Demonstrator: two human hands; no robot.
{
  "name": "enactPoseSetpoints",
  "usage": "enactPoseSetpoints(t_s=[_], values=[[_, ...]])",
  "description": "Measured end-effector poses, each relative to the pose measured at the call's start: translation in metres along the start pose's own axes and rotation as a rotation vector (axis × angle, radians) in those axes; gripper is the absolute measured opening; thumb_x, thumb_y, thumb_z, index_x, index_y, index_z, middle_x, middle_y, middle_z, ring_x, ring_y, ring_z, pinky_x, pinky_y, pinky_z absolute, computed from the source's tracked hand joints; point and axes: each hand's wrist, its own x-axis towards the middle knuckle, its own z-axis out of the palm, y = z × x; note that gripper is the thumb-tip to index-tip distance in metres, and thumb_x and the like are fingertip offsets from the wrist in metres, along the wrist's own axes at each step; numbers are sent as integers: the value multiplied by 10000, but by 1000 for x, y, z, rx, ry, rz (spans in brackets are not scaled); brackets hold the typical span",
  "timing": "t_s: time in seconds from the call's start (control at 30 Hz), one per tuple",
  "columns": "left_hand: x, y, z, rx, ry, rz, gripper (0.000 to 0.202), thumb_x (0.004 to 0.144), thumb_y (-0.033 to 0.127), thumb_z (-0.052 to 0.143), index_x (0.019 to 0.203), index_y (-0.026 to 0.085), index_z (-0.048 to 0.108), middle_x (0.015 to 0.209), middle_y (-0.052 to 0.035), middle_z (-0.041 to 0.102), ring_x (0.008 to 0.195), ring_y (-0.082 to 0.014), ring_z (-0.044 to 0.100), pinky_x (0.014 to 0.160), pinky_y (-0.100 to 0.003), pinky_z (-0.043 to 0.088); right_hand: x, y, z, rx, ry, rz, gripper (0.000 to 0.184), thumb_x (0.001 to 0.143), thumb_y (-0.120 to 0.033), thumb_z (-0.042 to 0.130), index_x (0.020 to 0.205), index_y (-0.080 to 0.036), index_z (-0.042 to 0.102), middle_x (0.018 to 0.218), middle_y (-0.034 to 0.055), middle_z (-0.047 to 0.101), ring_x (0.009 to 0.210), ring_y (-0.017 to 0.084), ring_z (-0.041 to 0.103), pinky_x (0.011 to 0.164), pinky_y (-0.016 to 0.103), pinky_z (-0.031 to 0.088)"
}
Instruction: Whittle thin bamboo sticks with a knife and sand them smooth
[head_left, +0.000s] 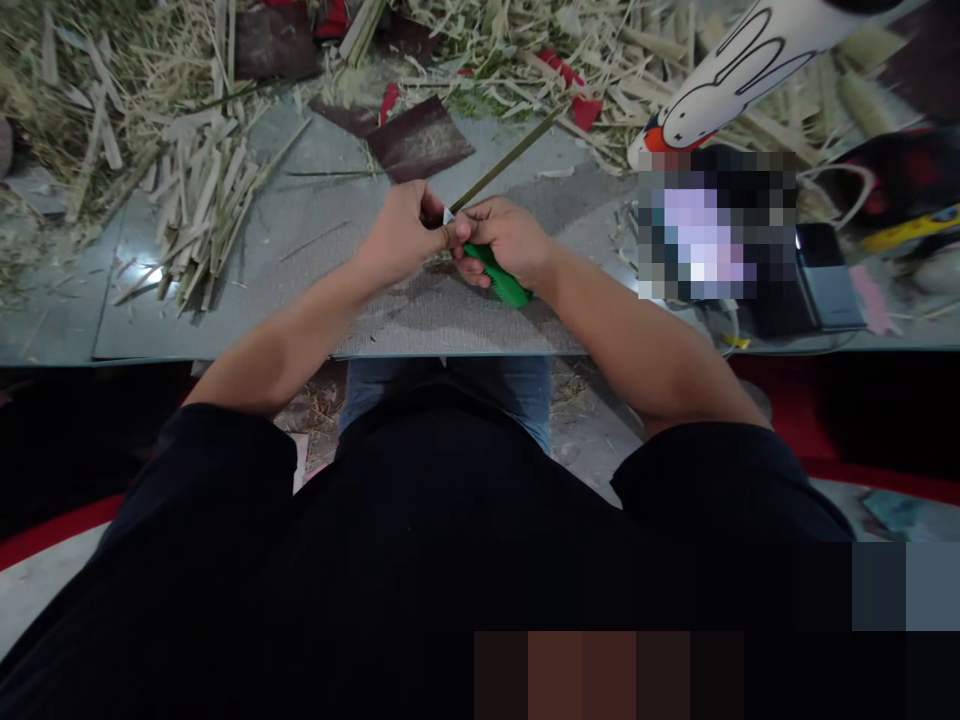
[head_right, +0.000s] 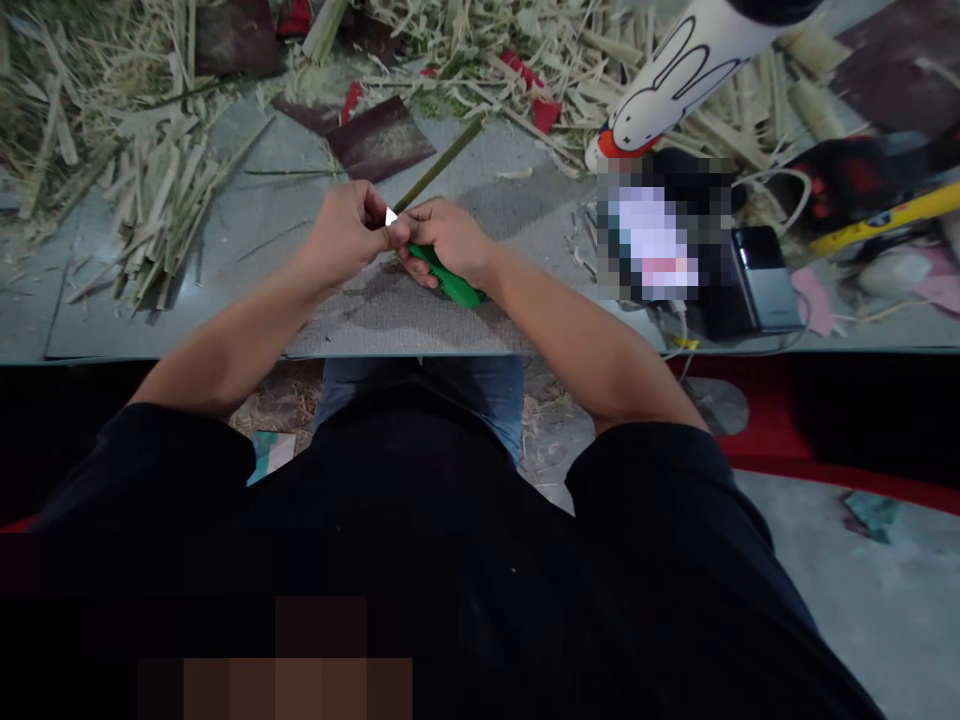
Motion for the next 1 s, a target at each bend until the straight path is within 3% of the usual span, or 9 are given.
enactPoseSetpoints(t_s=[0.23,0.4,0.5,0.7,0.87,1.0], values=[[1,8,-6,82,54,-20,724,730,630,1102,669,295,463,705,16,420,743,-203,461,742,-403,340,0,2,9,-16,123,-129,541,1064,-730,688,782,-299,526,613,-8,423,541,210,397,526,364,521],[0,9,-3,58,4,-18,704,731,659,1081,688,288,484,695,21,445,738,-205,474,740,-399,358,-1,1,3,26,-40,-63,574,1055,-724,743,770,-280,518,577,-38,385,495,160,331,433,292,386],[-2,12,-2,52,-25,-40,704,704,608,1111,682,292,483,686,20,463,757,-212,488,742,-398,376,0,1,-3,15,-112,-24,527,1026,-695,758,804,-276,529,574,-48,387,484,148,324,433,282,383],[-3,15,-4,66,45,-20,720,703,645,1109,676,295,480,704,40,435,720,-174,390,746,-388,330,9,10,-4,28,-38,-51,564,1014,-711,793,806,-291,478,616,-6,421,515,203,375,416,321,400],[0,12,-8,99,35,-44,765,691,727,1086,660,311,445,701,16,422,736,-200,410,740,-395,307,13,14,0,134,7,-132,524,1066,-669,764,813,-282,516,628,-17,385,515,184,346,428,319,385],[-1,11,-7,62,7,-13,736,669,782,1060,693,310,495,741,-3,456,745,-208,426,746,-401,311,10,10,-4,123,-44,-20,512,1137,-643,701,819,-283,526,608,-21,377,511,196,368,458,329,413]])
